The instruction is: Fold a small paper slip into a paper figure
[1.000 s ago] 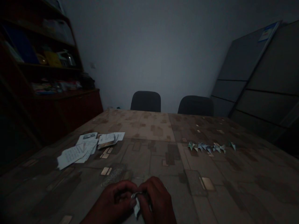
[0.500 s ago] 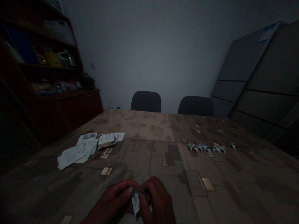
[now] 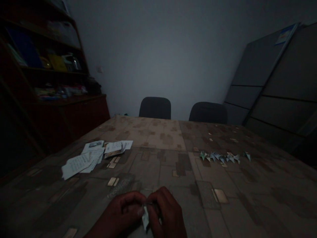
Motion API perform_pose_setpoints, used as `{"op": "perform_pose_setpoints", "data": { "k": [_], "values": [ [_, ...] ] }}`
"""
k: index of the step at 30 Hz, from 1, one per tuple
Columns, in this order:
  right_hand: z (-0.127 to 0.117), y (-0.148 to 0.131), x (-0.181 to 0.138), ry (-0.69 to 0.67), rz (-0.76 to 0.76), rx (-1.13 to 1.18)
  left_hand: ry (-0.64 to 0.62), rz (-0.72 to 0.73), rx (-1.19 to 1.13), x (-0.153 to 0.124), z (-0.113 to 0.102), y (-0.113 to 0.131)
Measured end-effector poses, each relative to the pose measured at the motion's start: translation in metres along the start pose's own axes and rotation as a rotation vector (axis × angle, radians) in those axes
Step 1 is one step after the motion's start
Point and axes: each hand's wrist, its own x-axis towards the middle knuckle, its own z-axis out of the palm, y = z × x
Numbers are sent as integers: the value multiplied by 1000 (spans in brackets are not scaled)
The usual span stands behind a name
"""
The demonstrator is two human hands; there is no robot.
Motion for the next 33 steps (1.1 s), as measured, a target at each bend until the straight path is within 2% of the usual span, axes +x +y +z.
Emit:
{"op": "perform_pose_setpoints", "data": {
  "k": [5,11,19,23,27,33],
  "values": [
    [0,-2,2,15,8,2,-27,-39,-21,1,0,4],
    [2,-2,0,36,8,-21,41,-37,2,3,-1,0],
    [0,-5,2,33,41,22,0,-35,-31,0,2,4],
    [1,-5,2,76,116,72,27,-37,-108,-3,5,12],
    [5,-7,1,147,191,119,48,-5,-150,-3,6,9],
    [7,-4,0,144,100,123,96,25,-125,-7,11,11]
  ]
}}
